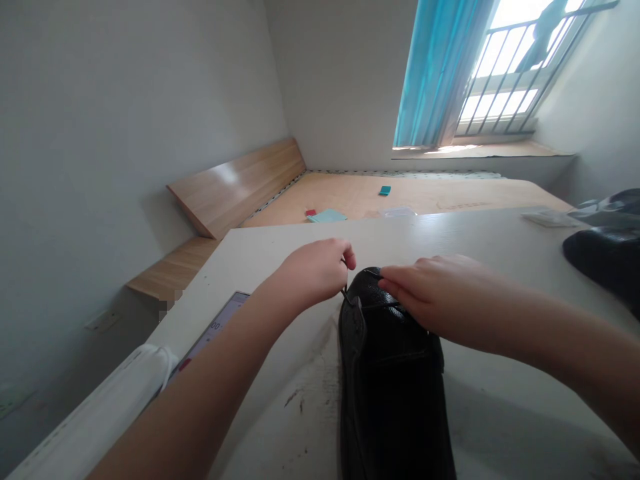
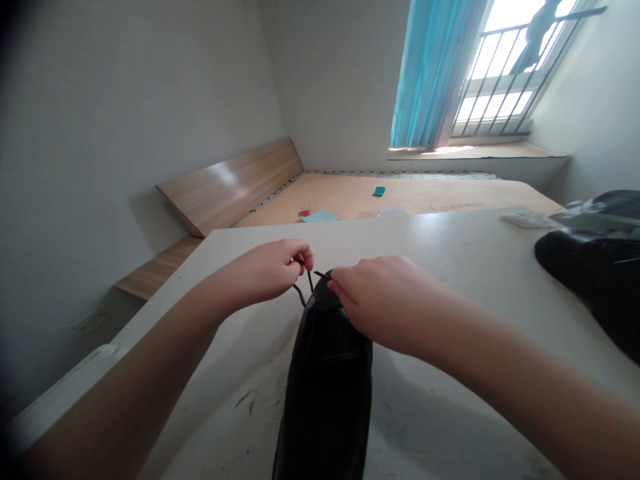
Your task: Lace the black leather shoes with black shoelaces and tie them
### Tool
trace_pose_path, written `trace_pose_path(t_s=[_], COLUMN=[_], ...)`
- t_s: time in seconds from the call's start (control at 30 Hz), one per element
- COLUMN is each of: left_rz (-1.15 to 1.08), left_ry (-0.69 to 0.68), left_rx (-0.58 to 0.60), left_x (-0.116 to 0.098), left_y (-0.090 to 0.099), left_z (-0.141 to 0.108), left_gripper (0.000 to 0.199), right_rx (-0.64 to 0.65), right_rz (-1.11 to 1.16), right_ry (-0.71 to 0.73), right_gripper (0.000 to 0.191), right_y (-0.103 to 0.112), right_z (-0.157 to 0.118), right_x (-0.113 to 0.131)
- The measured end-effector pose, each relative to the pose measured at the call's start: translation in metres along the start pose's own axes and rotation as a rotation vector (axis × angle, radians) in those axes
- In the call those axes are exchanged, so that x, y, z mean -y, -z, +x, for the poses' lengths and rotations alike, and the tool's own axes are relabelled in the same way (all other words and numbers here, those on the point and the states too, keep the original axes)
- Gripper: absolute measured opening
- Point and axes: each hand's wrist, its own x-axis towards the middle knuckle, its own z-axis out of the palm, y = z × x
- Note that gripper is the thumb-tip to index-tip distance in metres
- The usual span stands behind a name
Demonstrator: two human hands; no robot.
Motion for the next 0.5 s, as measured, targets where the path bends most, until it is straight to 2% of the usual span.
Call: trace_pose_path(t_s=[0.1, 0.27, 0.5], left_rz=[-0.096, -0.194, -0.222], left_ry=[-0.030, -0.061, -0.075], left_rx=[-0.088, -0.165, -0.141], left_x=[-0.0010, 0.0000, -0.0023], left_y=[0.0011, -0.0039, -0.0040], left_z=[0.0027, 0.0064, 0.0012], left_gripper=[0.038, 0.043, 0.050], right_rx=[-0.011, -0.041, -0.091], right_rz=[0.009, 0.011, 0.023], right_ry=[0.009, 0.023, 0.081], right_gripper=[0.035, 0.034, 0.034], right_y=[-0.0001, -0.0009, -0.0030], right_z=[-0.0005, -0.0014, -0.0029], right_x=[-0.0002, 0.0016, 0.0051])
